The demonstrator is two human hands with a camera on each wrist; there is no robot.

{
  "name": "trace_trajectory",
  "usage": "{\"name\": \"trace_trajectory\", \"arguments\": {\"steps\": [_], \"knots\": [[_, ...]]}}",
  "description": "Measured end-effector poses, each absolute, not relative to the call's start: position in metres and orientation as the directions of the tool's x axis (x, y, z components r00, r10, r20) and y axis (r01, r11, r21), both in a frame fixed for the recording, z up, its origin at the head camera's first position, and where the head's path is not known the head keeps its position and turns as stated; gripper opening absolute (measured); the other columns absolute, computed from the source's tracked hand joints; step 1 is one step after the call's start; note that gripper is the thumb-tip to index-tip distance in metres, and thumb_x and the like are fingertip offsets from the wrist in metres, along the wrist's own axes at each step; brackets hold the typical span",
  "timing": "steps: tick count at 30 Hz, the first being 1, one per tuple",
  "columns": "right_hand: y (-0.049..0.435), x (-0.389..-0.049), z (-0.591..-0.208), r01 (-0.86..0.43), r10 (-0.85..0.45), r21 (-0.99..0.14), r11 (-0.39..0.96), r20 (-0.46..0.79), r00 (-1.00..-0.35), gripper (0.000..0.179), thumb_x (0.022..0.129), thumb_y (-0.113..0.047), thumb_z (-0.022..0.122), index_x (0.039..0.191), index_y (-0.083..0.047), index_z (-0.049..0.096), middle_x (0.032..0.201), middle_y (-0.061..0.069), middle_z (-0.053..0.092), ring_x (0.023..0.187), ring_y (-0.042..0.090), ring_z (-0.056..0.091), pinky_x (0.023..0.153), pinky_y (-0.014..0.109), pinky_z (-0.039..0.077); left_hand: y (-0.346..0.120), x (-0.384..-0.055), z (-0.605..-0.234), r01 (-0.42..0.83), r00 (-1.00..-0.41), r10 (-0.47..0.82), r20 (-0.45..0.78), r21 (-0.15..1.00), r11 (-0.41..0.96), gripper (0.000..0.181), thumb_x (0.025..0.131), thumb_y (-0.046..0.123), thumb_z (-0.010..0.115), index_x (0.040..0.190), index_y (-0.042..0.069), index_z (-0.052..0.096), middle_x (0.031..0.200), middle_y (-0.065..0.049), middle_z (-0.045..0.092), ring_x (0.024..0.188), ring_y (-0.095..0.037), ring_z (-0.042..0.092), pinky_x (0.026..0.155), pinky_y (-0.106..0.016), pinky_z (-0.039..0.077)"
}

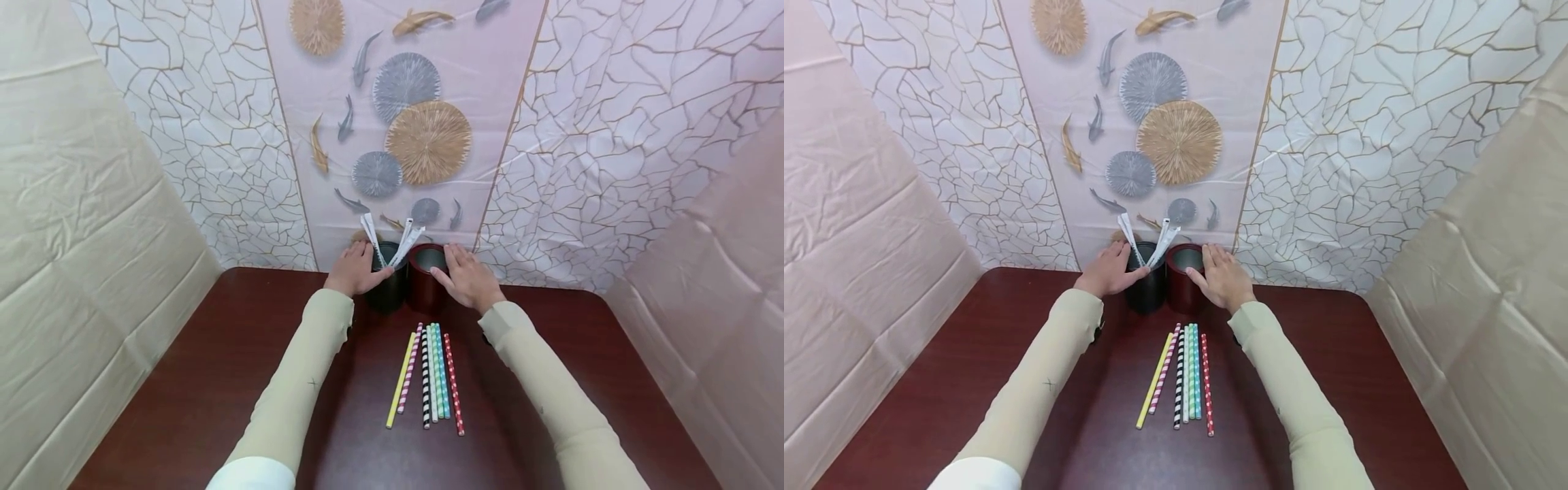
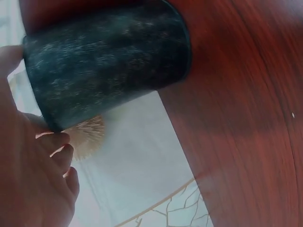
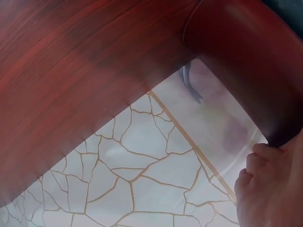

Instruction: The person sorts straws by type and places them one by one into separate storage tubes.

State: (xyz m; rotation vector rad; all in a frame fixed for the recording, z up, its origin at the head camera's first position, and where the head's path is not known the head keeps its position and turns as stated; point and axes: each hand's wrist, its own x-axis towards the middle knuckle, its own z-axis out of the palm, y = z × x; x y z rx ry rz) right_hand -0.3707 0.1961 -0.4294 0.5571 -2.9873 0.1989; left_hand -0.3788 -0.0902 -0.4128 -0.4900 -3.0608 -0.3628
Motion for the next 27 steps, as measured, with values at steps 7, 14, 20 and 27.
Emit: {"name": "trace_trajectory", "arguments": {"steps": [7, 14, 20, 27], "knots": [[0.195, -0.373, -0.429, -0.356, -0.347, -0.095, 0.930, 0.097, -0.933, 0.086, 0.111, -0.062, 0.026, 0.167, 0.002, 0.016, 0.176, 0.022, 0.019, 0.165, 0.037, 0.019, 0.133, 0.054, 0.020, -0.102, -0.376, -0.391, 0.299, -0.954, 0.281, 0.103, 0.301, 0.906, 0.087, 0.100, 0.059, 0.055, 0.152, -0.010, 0.043, 0.155, -0.028, 0.050, 0.143, -0.041, 0.052, 0.120, -0.048, 0.043], [0.195, -0.372, -0.427, -0.357, -0.349, -0.080, 0.931, 0.094, -0.932, 0.087, 0.111, -0.063, 0.025, 0.167, 0.002, 0.015, 0.176, 0.023, 0.018, 0.165, 0.038, 0.016, 0.133, 0.054, 0.018, -0.112, -0.359, -0.358, 0.340, -0.940, 0.323, 0.107, 0.229, 0.912, 0.040, 0.092, 0.044, 0.068, 0.107, 0.006, 0.070, 0.101, -0.014, 0.072, 0.099, -0.036, 0.069, 0.090, -0.050, 0.057], [0.195, -0.371, -0.426, -0.362, -0.354, -0.071, 0.930, 0.098, -0.930, 0.086, 0.111, -0.062, 0.025, 0.167, 0.003, 0.015, 0.176, 0.023, 0.018, 0.165, 0.038, 0.016, 0.133, 0.054, 0.018, -0.104, -0.338, -0.360, 0.371, -0.928, 0.369, 0.045, 0.195, 0.908, 0.036, 0.094, 0.037, 0.073, 0.078, 0.008, 0.060, 0.080, -0.010, 0.066, 0.079, -0.029, 0.063, 0.079, -0.045, 0.055], [0.194, -0.369, -0.425, -0.360, -0.354, -0.061, 0.931, 0.097, -0.930, 0.085, 0.111, -0.062, 0.027, 0.167, 0.002, 0.017, 0.176, 0.022, 0.020, 0.165, 0.037, 0.018, 0.133, 0.052, 0.020, -0.087, -0.317, -0.391, 0.285, -0.941, 0.331, -0.071, 0.358, 0.889, 0.043, 0.092, 0.035, 0.078, 0.069, 0.013, 0.049, 0.061, 0.001, 0.047, 0.062, -0.020, 0.050, 0.066, -0.036, 0.046]]}}
